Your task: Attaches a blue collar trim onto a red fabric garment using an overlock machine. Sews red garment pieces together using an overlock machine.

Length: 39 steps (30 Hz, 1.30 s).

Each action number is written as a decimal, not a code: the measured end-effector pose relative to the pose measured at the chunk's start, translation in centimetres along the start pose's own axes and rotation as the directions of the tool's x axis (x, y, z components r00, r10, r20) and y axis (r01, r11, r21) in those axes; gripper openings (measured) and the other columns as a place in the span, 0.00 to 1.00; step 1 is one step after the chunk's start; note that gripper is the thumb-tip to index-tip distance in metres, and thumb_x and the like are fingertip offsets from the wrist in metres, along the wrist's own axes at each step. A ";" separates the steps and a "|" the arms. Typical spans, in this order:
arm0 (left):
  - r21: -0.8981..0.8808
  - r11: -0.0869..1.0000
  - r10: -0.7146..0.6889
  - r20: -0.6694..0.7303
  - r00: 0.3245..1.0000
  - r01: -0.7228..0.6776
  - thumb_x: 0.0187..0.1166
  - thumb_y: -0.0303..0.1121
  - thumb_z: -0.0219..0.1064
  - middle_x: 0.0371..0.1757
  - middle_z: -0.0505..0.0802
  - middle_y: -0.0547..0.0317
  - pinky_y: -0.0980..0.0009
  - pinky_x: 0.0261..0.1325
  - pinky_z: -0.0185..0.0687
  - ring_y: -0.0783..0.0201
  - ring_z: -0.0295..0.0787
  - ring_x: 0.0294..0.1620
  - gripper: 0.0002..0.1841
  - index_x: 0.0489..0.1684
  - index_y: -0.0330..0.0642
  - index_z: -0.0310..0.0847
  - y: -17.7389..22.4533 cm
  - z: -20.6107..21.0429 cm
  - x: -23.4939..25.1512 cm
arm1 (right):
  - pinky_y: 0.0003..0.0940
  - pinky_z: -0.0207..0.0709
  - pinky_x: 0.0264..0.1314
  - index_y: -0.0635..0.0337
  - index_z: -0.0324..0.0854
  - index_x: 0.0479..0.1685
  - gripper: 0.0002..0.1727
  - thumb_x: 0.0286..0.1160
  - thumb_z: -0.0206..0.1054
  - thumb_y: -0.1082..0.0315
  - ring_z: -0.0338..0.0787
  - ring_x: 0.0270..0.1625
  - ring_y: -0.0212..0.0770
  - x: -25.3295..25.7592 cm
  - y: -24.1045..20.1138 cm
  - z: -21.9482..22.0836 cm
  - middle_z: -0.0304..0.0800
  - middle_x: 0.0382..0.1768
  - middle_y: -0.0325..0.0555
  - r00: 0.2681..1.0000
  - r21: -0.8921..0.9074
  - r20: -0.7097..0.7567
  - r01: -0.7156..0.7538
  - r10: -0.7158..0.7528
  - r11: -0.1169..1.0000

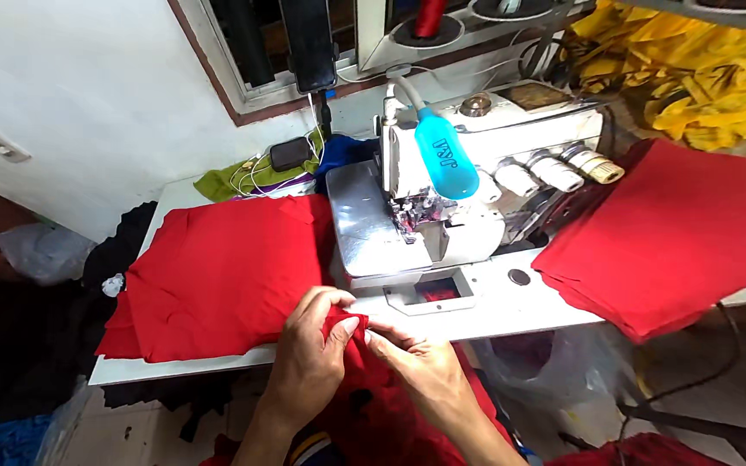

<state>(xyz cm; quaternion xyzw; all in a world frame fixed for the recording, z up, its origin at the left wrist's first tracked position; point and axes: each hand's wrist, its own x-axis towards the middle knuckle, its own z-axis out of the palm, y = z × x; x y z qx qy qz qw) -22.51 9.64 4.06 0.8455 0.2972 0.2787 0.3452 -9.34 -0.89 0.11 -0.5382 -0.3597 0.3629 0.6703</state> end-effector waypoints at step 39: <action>0.364 0.905 0.271 -0.097 0.958 -0.220 0.77 0.32 0.71 0.41 0.94 0.61 0.60 0.52 0.84 0.61 0.89 0.48 0.05 0.38 0.47 0.94 1.7 2.6 10.4 | 0.32 0.90 0.51 0.65 0.92 0.54 0.18 0.60 0.77 0.78 0.96 0.47 0.39 0.4 -1.2 -3.3 0.97 0.41 0.49 0.888 0.307 -0.294 -0.262 0.353 0.915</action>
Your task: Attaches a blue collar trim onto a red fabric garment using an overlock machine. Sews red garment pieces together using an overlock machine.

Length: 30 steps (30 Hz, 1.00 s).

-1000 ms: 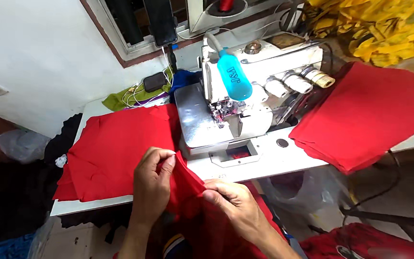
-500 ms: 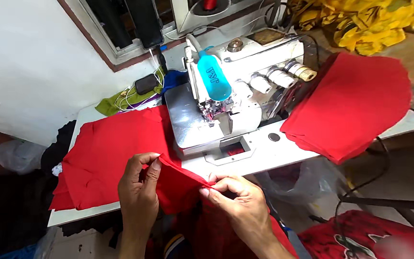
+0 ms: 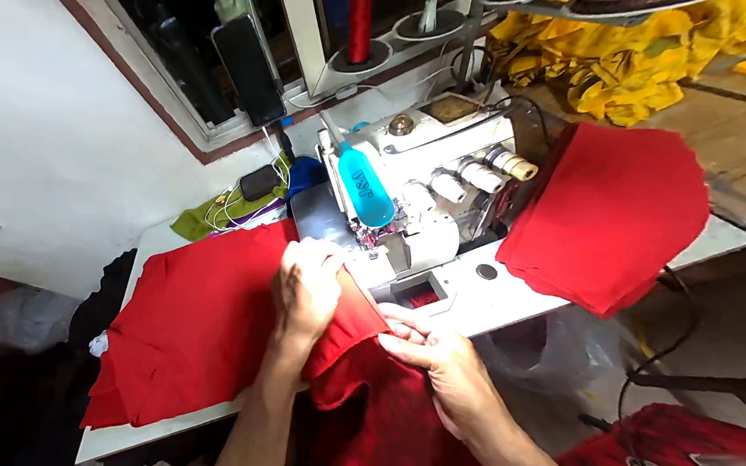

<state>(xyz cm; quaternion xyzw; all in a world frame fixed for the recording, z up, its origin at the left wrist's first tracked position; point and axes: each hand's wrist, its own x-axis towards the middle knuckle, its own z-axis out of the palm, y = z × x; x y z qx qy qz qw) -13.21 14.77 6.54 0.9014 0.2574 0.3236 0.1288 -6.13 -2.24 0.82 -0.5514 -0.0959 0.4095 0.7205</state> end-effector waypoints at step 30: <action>0.088 0.995 0.038 0.022 0.999 -0.040 0.82 0.35 0.60 0.68 0.92 0.57 0.64 0.76 0.79 0.59 0.83 0.75 0.17 0.60 0.46 0.93 1.6 4.0 -4.5 | 0.28 0.85 0.39 0.63 0.92 0.40 0.09 0.74 0.66 0.70 0.91 0.36 0.33 1.9 -1.3 -4.1 0.93 0.32 0.46 0.991 0.086 0.114 -0.081 0.071 0.993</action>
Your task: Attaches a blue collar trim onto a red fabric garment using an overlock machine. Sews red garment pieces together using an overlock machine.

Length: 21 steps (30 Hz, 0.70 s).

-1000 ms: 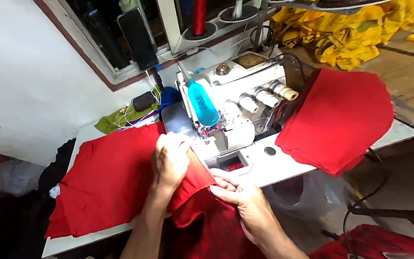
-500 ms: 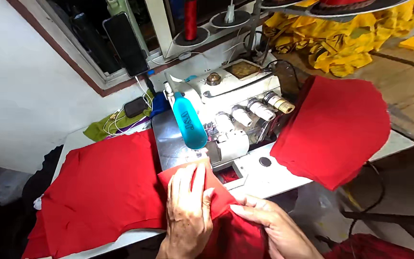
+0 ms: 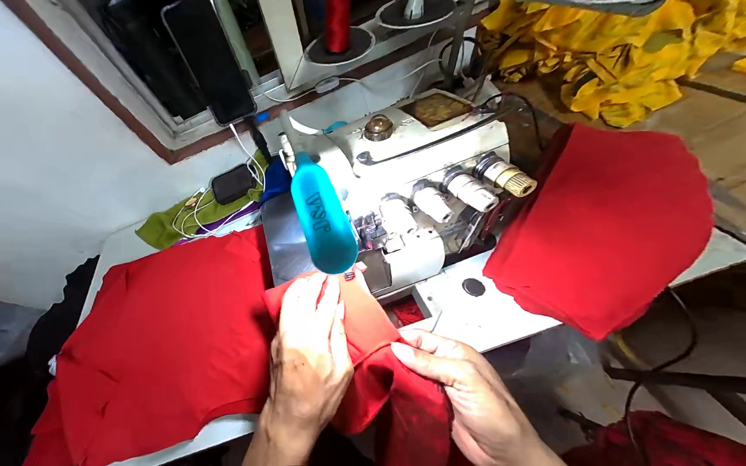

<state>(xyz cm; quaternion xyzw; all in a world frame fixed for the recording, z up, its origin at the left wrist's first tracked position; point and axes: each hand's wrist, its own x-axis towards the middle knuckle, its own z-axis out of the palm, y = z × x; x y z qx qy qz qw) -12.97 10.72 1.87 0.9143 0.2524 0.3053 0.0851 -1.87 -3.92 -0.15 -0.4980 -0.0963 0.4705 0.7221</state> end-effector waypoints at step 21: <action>-0.761 0.355 -0.584 0.273 0.765 0.543 0.76 0.14 0.53 0.49 0.93 0.61 0.77 0.62 0.86 0.81 0.90 0.52 0.17 0.62 0.20 0.71 0.3 -4.3 -8.6 | 0.29 0.89 0.49 0.55 0.88 0.46 0.09 0.83 0.63 0.63 0.95 0.42 0.30 -2.4 1.7 1.0 0.96 0.38 0.42 0.910 0.336 0.413 -0.109 -0.042 0.935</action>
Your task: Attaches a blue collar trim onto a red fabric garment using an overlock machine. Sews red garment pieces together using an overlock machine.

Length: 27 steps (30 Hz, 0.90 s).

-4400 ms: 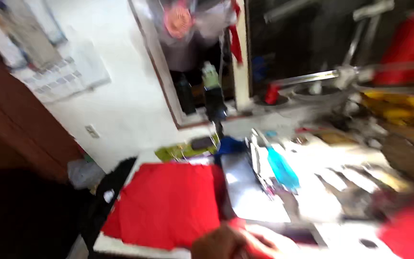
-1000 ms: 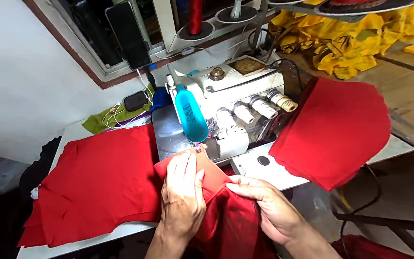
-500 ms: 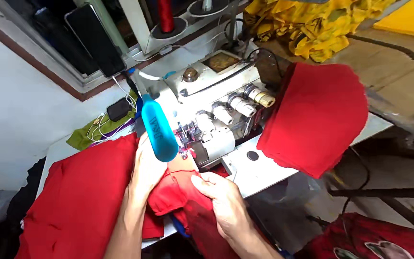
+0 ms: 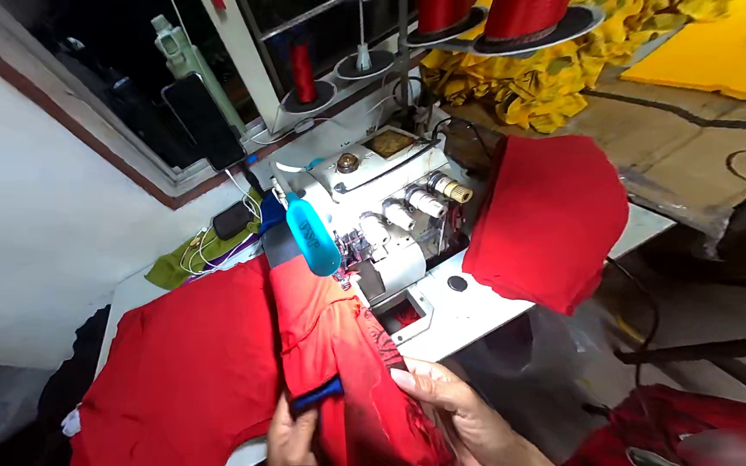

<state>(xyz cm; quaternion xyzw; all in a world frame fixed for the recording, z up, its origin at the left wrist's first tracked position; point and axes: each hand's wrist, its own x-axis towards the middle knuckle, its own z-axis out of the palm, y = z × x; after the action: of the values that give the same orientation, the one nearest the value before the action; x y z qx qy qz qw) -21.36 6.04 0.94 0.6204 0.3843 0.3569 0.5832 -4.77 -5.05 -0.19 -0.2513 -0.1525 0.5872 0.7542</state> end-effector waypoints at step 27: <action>-0.099 0.994 -0.023 0.249 0.968 0.049 0.68 0.26 0.75 0.28 0.88 0.58 0.75 0.34 0.83 0.71 0.85 0.29 0.05 0.33 0.36 0.84 3.1 3.2 2.5 | 0.28 0.87 0.44 0.57 0.86 0.57 0.18 0.81 0.67 0.53 0.91 0.38 0.31 3.7 -0.6 -1.2 0.93 0.39 0.37 0.954 -0.611 -0.237 0.002 -0.185 0.792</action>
<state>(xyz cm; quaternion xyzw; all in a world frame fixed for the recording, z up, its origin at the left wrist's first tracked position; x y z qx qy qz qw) -17.19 6.77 3.80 0.6215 0.3006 0.2859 0.6645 -2.69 -1.86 -1.06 -0.5521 -0.2340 0.4270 0.6768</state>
